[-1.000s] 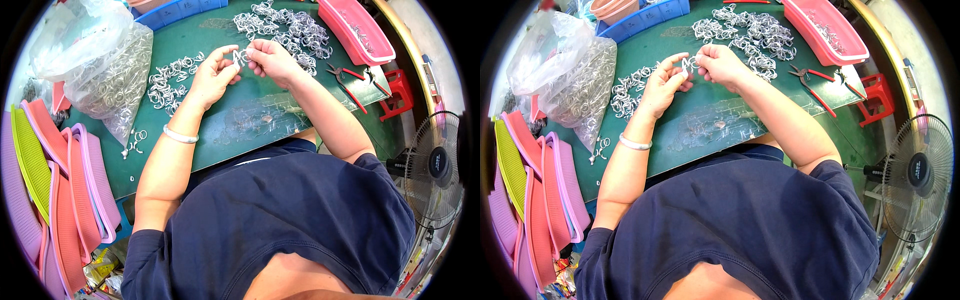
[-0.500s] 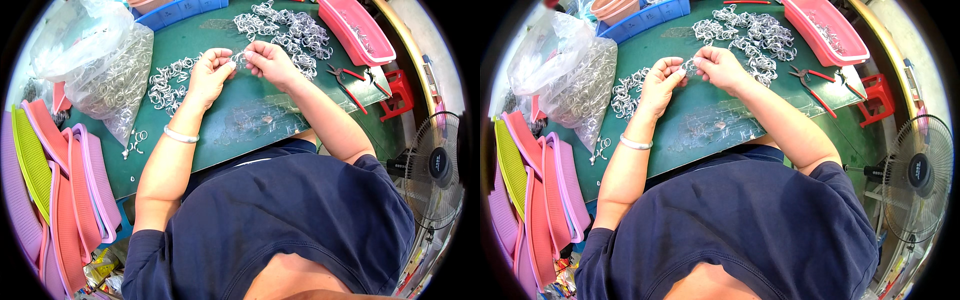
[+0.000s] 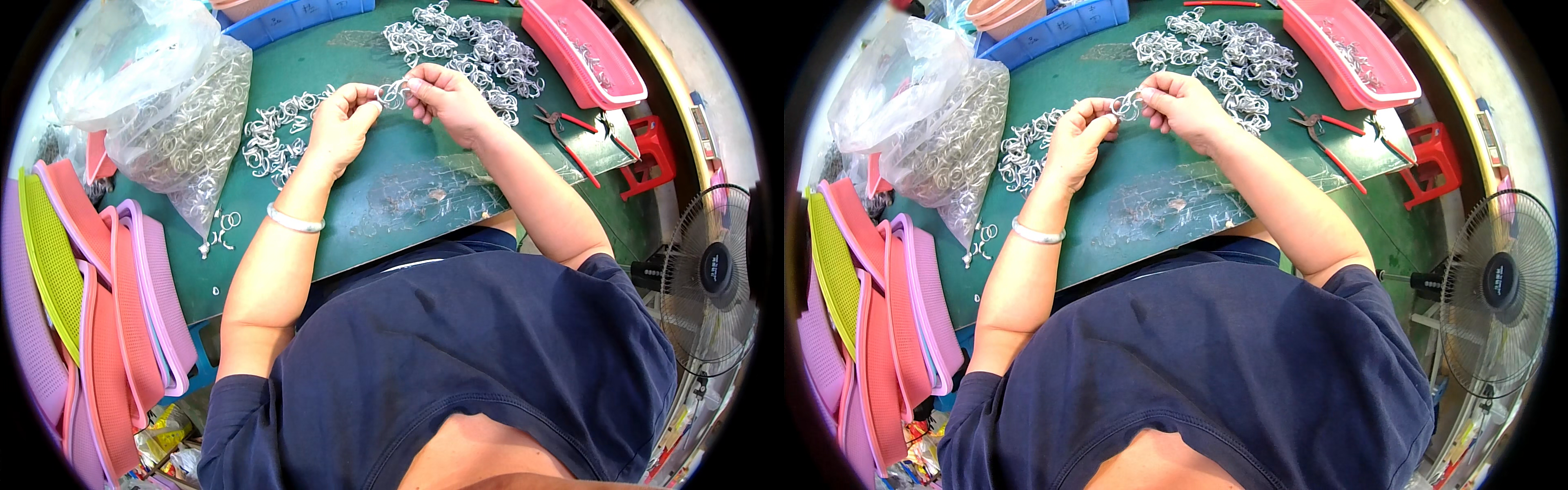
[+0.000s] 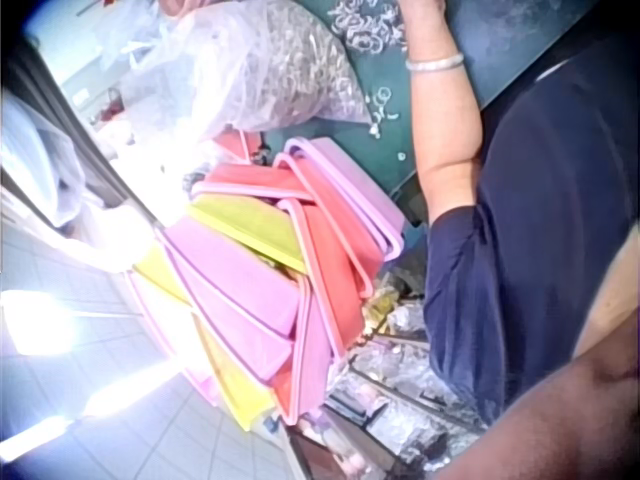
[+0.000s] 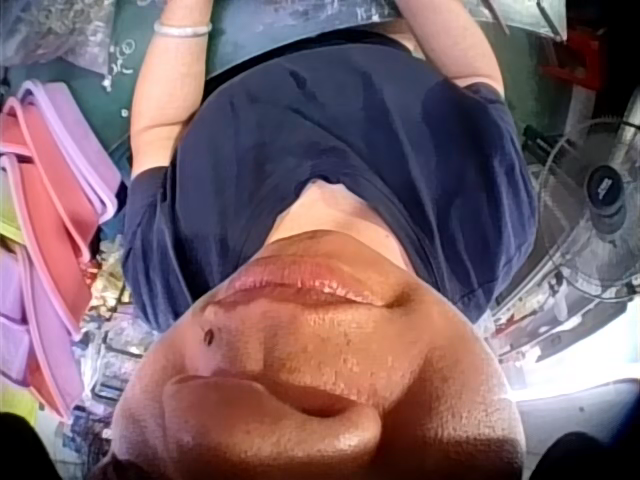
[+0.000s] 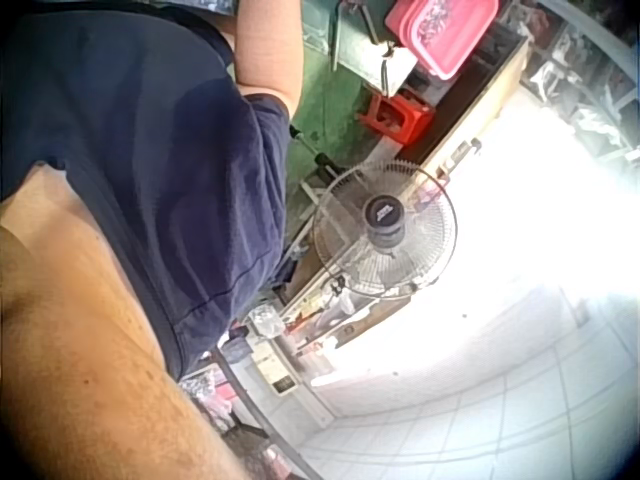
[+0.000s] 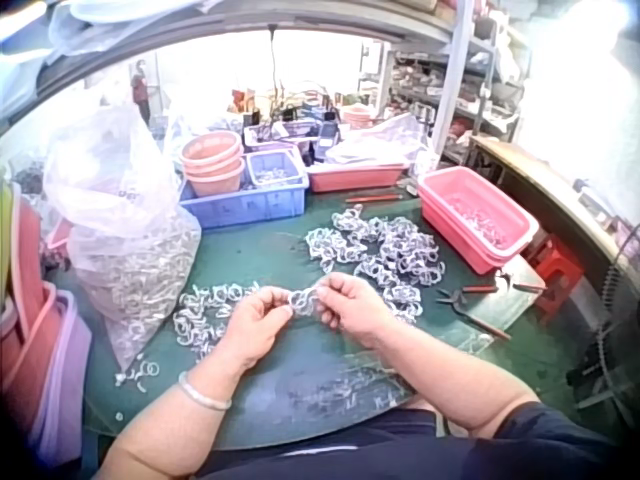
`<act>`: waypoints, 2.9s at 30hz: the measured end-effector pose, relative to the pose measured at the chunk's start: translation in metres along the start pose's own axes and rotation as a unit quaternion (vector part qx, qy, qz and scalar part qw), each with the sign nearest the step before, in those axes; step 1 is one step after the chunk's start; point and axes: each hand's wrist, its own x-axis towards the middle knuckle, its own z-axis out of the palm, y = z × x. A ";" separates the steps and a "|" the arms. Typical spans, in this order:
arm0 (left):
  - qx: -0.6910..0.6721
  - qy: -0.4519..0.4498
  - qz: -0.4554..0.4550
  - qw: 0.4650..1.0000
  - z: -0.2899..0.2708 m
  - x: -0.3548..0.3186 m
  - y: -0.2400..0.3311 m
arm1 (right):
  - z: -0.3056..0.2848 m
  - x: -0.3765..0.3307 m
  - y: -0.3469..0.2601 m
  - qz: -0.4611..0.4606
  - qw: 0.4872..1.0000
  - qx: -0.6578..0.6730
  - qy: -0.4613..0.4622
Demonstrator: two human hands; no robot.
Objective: The person links metal rings by hand to form chains, picking rings from a pile and joining them at a workstation.
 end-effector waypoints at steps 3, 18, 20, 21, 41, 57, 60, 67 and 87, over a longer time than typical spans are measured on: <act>0.000 -0.013 -0.027 1.000 -0.001 -0.001 0.003 | -0.001 0.000 -0.001 0.012 0.999 0.041 -0.008; 0.012 -0.015 0.076 0.997 0.004 -0.004 0.002 | -0.005 -0.001 -0.002 0.034 0.985 0.161 -0.051; 0.000 -0.017 0.074 0.997 0.003 -0.003 0.001 | -0.005 -0.002 -0.002 0.029 0.983 0.169 -0.058; -0.010 -0.019 0.071 0.997 0.002 -0.003 0.000 | -0.004 -0.002 -0.002 0.024 0.984 0.168 -0.051; -0.003 0.031 0.087 0.996 0.007 -0.006 0.005 | 0.012 -0.009 -0.001 -0.117 0.993 -0.024 0.025; 0.178 0.063 0.213 0.959 0.009 -0.007 0.003 | 0.005 -0.018 -0.019 -0.066 0.987 -0.144 -0.004; 0.192 0.078 0.221 0.953 0.013 -0.010 0.007 | 0.013 -0.019 -0.011 -0.088 0.988 -0.120 0.053; 0.221 0.112 0.253 0.935 0.019 -0.015 0.012 | 0.027 -0.021 -0.004 -0.149 0.964 -0.171 0.139; -0.018 -0.014 0.118 0.993 0.007 -0.005 0.000 | -0.012 -0.013 -0.031 -0.035 0.970 -0.195 -0.138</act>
